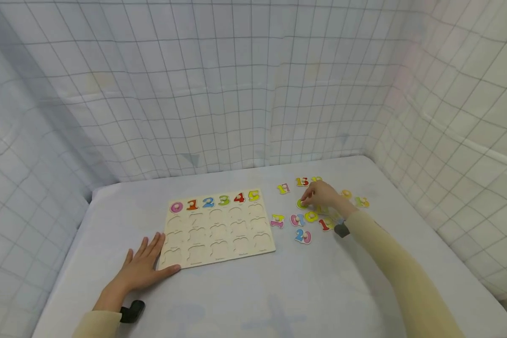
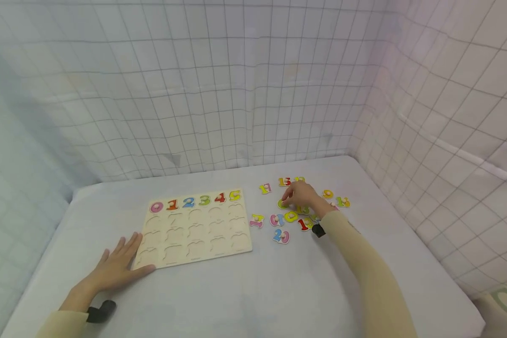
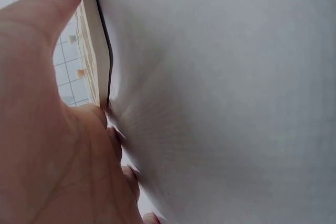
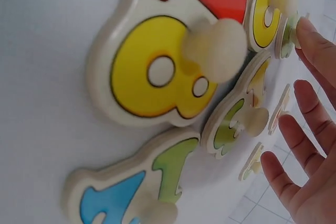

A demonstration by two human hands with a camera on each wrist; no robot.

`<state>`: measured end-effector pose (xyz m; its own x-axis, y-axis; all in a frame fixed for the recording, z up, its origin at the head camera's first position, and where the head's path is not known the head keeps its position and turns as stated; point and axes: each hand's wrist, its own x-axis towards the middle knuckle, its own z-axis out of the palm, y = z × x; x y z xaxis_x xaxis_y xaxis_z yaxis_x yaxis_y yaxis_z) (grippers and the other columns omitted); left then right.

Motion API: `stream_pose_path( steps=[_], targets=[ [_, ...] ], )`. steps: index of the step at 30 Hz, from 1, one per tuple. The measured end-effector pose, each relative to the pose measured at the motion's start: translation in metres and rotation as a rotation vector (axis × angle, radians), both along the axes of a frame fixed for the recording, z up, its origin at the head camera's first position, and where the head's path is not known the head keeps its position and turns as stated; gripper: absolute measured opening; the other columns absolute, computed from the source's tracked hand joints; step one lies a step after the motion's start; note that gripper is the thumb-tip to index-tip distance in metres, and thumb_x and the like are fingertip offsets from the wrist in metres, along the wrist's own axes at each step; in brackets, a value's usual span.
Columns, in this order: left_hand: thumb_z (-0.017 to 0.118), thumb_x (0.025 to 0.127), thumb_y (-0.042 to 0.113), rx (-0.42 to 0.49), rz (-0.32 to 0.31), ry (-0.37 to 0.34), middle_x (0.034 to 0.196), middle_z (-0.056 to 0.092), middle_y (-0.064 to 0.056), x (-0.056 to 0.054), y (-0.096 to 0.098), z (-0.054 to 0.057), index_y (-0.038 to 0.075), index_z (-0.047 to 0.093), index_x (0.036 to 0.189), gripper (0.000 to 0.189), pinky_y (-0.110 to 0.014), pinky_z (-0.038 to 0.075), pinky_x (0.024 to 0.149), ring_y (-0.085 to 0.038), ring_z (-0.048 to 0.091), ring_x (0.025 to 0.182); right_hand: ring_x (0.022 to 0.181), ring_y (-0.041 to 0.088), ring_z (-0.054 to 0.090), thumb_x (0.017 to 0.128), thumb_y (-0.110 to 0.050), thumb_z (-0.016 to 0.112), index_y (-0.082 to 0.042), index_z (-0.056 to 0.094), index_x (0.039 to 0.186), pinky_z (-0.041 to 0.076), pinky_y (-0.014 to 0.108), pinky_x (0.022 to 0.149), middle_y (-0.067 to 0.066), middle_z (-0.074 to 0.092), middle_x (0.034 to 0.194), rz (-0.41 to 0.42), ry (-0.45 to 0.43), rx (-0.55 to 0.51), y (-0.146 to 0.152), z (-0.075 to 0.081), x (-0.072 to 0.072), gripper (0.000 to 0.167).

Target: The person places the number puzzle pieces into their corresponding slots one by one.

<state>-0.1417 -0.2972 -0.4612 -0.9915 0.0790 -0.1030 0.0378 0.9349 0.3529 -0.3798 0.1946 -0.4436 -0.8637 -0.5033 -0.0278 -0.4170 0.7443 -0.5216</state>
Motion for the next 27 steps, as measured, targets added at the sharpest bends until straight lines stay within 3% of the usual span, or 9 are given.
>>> stream_pose_path(
  steps=[9, 14, 21, 27],
  targets=[
    [0.058, 0.080, 0.068, 0.019, -0.005, -0.008, 0.155, 0.011, -0.023, -0.001, 0.005, 0.005, -0.001, 0.013, 0.151, 0.109, -0.069, -0.005, 0.101, -0.046, 0.001, 0.139, 0.088, 0.021, 0.051, 0.081, -0.026, 0.077, -0.015, 0.076, 0.085, 0.042, 0.037, 0.080, -0.001, 0.063, 0.091, -0.039, -0.034, 0.020, 0.005, -0.007, -0.003, 0.011],
    [0.059, 0.080, 0.067, 0.008, -0.007, 0.000, 0.154, 0.012, -0.023, -0.001, 0.004, 0.005, -0.001, 0.013, 0.151, 0.108, -0.069, -0.004, 0.101, -0.046, 0.002, 0.139, 0.091, 0.025, 0.052, 0.081, -0.022, 0.077, -0.014, 0.076, 0.081, 0.042, 0.040, 0.082, 0.000, 0.064, 0.089, -0.010, 0.065, 0.010, -0.008, -0.002, 0.003, 0.009],
    [0.060, 0.080, 0.066, 0.008, 0.000, -0.004, 0.154, 0.012, -0.023, 0.004, 0.001, 0.005, -0.001, 0.014, 0.151, 0.108, -0.069, -0.003, 0.101, -0.046, 0.002, 0.139, 0.080, 0.020, 0.048, 0.079, -0.027, 0.078, -0.012, 0.077, 0.083, 0.040, 0.034, 0.068, -0.001, 0.059, 0.081, 0.118, 0.276, 0.056, -0.071, 0.014, 0.010, 0.015],
    [0.059, 0.080, 0.066, 0.000, -0.002, 0.002, 0.155, 0.012, -0.022, 0.004, 0.001, 0.006, -0.001, 0.014, 0.151, 0.107, -0.069, -0.002, 0.102, -0.046, 0.003, 0.139, 0.081, 0.016, 0.049, 0.079, -0.033, 0.078, -0.018, 0.078, 0.086, 0.041, 0.032, 0.067, -0.004, 0.058, 0.082, 0.198, 0.376, 0.102, -0.143, 0.027, 0.019, 0.016]
  ],
)
